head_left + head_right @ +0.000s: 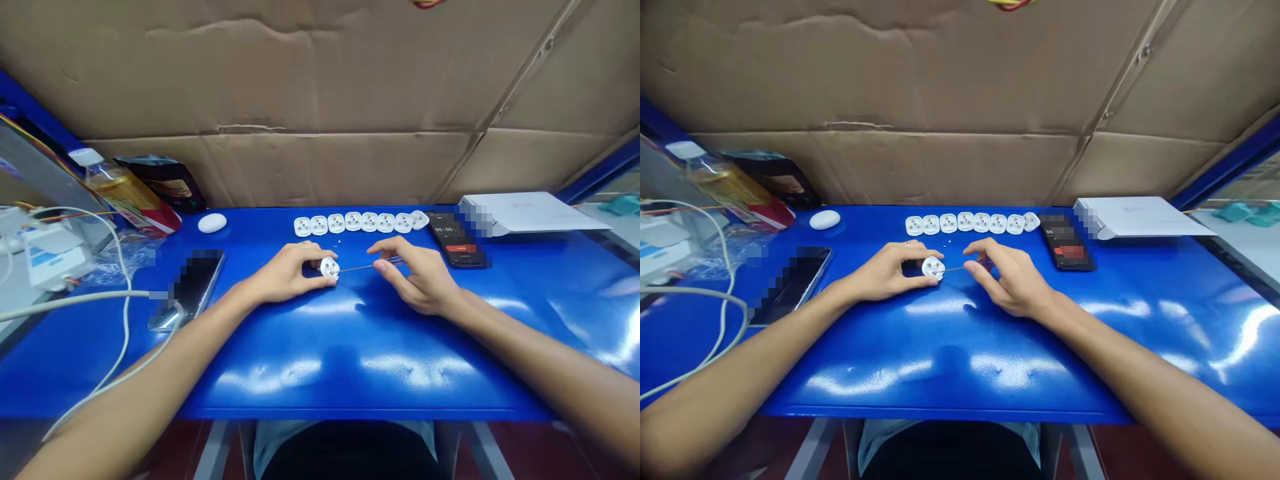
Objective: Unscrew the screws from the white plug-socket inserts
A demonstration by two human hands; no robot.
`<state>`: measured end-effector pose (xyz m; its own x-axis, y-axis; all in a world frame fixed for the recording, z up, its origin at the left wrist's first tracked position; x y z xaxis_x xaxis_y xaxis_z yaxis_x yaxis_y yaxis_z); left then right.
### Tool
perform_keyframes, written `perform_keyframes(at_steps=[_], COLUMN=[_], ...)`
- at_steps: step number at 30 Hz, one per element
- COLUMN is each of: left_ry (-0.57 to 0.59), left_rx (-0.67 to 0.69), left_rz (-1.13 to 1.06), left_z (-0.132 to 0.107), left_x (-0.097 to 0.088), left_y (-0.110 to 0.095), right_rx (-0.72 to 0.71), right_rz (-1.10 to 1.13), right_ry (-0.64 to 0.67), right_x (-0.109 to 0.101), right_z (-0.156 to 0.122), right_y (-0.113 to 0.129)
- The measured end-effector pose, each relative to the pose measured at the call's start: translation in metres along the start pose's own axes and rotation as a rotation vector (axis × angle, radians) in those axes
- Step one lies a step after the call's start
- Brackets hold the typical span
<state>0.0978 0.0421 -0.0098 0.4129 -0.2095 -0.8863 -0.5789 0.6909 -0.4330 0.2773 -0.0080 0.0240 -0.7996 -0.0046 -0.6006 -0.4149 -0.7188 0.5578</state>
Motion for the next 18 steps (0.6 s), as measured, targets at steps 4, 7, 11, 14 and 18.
perform_keyframes(at_steps=[4,7,11,14,18], left_ry=[0.003,0.005,0.006,0.001,0.002], left_rx=[-0.004,-0.004,-0.007,-0.010,0.000], left_rz=[0.001,-0.002,-0.006,-0.012,-0.007], left_z=[-0.0001,0.0001,0.0004,0.0004,0.0003], left_x=[0.0001,-0.0001,-0.0001,-0.0007,-0.0010], left_y=[-0.0001,-0.0007,-0.0004,0.0003,-0.0008], right_rx=[-0.038,-0.053,0.029,0.019,0.004], right_rz=[0.005,0.034,-0.007,0.004,0.067], right_ry=[-0.018,-0.016,-0.010,-0.015,0.004], right_x=[-0.0013,-0.0010,0.0007,0.0012,0.0022], right_z=[0.0004,-0.0004,-0.0015,-0.0016,-0.0021], right_y=[0.0050,0.0065,-0.0017,-0.0011,-0.0004])
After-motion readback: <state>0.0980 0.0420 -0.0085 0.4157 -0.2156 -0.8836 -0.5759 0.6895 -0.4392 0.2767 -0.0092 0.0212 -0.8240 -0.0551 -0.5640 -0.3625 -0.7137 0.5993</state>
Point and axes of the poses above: each hand's wrist, its own z-axis towards the middle knuckle, its own x-axis out of the palm, y = z × x, the point moved 9 cm from there along z, towards the middle knuckle, and after that the axes turned 14 degrees about z, right-handed, at the moved point
